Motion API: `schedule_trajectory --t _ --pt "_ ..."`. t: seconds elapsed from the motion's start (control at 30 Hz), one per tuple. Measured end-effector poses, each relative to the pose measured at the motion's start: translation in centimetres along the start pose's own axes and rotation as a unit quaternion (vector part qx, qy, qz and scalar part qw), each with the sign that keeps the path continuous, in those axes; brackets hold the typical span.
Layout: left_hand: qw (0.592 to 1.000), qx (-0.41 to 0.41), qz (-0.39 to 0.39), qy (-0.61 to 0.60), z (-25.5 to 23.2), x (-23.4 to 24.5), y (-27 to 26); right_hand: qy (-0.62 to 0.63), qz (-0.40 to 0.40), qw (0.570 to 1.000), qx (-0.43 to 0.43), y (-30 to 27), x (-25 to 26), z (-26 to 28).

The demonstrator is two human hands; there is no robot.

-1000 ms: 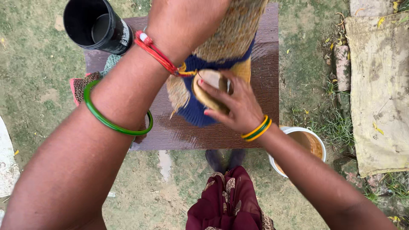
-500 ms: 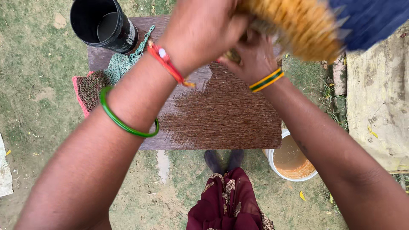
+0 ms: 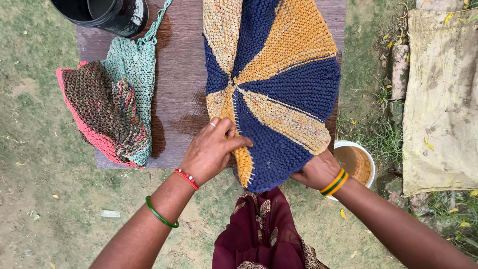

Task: The person cleans a woven rug by scrubbing its surface with a brush, pouring water over it from a container, and scrubbing the rug again with the brush.

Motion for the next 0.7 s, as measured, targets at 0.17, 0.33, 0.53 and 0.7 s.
schedule_trajectory --t 0.17,0.33,0.53,0.7 --pt "0.998 0.053 0.019 0.000 1.9 -4.9 -3.9 -0.023 0.118 0.990 -0.071 -2.7 2.7 -4.0" --pt "0.994 0.075 0.061 0.042 3.3 -8.4 -5.7 -0.023 0.046 0.985 -0.162 -1.9 5.3 -7.8" --pt "0.992 0.077 0.082 0.055 2.8 -7.4 -4.7 0.038 -0.107 0.981 -0.159 5.1 2.4 -8.5" --pt "0.973 0.205 -0.100 -0.047 7.1 -3.9 -0.8 0.046 -0.150 0.967 -0.201 11.3 -1.4 -6.8"
Point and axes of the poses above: each hand's wrist, its own y-axis towards the middle knuckle, its own x-axis out of the back of the hand, z = x × y, the point moved 3 cm from there along y, towards the middle knuckle, and after that the axes turned 15 degrees about -x, right-handed, at the moved point
